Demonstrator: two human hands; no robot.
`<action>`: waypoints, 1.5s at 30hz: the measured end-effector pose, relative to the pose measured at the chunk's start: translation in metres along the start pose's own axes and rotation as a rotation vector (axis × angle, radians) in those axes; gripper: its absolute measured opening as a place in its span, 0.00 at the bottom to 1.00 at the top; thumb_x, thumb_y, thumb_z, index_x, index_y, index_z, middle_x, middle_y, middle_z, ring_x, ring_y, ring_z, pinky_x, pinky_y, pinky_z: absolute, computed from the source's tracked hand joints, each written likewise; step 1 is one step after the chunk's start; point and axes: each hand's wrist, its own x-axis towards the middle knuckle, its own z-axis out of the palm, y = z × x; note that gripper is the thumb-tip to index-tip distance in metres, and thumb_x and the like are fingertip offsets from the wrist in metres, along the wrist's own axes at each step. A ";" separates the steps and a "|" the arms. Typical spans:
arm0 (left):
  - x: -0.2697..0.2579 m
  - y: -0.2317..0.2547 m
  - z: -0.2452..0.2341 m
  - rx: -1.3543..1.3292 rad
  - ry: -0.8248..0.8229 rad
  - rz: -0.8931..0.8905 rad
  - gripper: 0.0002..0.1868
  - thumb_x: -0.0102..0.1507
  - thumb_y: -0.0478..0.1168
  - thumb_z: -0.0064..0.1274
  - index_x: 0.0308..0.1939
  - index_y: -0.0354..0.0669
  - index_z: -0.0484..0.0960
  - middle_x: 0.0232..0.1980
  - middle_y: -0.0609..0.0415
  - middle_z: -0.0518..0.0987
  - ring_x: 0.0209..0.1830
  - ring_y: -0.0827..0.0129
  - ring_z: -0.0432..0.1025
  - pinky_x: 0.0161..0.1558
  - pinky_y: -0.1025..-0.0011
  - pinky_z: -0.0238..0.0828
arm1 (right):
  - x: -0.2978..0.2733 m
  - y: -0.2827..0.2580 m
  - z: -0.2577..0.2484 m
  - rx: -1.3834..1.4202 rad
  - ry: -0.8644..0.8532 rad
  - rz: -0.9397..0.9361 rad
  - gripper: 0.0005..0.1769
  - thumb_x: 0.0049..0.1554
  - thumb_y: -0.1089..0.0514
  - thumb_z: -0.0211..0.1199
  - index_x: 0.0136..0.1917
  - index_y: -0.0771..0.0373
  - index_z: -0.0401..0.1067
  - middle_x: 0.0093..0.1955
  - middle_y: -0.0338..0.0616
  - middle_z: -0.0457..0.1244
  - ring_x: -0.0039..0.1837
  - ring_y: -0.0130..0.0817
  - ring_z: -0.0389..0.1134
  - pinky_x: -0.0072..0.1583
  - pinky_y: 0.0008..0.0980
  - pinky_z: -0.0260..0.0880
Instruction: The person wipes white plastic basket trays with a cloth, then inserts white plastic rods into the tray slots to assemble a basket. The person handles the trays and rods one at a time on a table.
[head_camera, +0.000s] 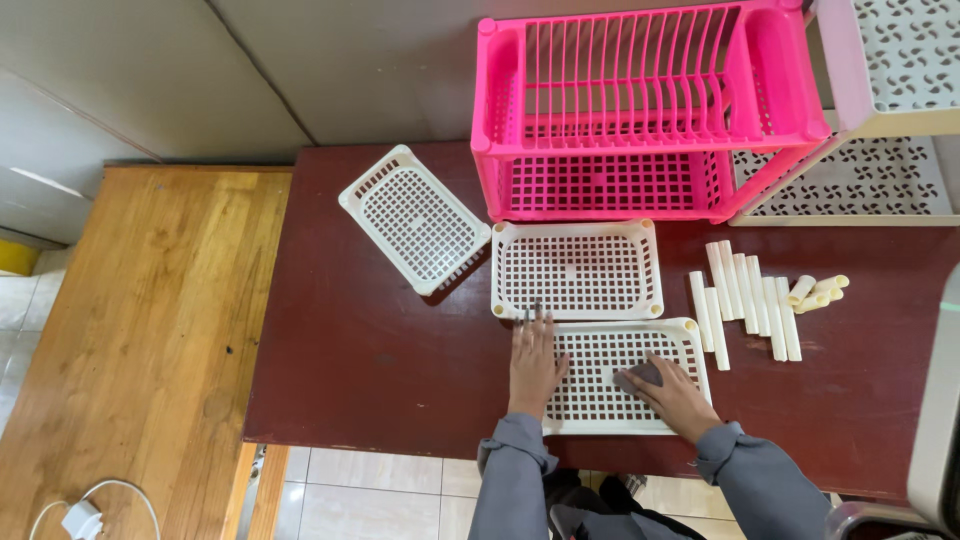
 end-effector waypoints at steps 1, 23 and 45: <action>0.003 -0.003 -0.003 -0.104 -0.031 -0.031 0.48 0.66 0.65 0.46 0.80 0.39 0.52 0.83 0.42 0.51 0.82 0.50 0.47 0.78 0.52 0.40 | -0.002 -0.002 0.000 0.003 -0.025 0.057 0.27 0.61 0.48 0.56 0.73 0.33 0.62 0.71 0.48 0.55 0.70 0.48 0.59 0.71 0.47 0.62; 0.004 -0.003 -0.007 -0.099 -0.045 -0.051 0.54 0.60 0.71 0.47 0.80 0.41 0.54 0.82 0.45 0.54 0.79 0.53 0.54 0.76 0.51 0.47 | 0.033 -0.026 -0.015 -0.591 0.166 0.251 0.21 0.59 0.52 0.58 0.62 0.63 0.68 0.44 0.41 0.67 0.49 0.39 0.71 0.44 0.38 0.76; 0.007 -0.001 -0.016 -0.063 -0.058 -0.053 0.53 0.61 0.70 0.45 0.80 0.40 0.54 0.82 0.44 0.52 0.81 0.53 0.50 0.77 0.54 0.45 | 0.024 -0.051 0.018 -0.508 0.182 0.283 0.09 0.58 0.54 0.58 0.50 0.60 0.69 0.38 0.39 0.66 0.43 0.34 0.71 0.39 0.36 0.75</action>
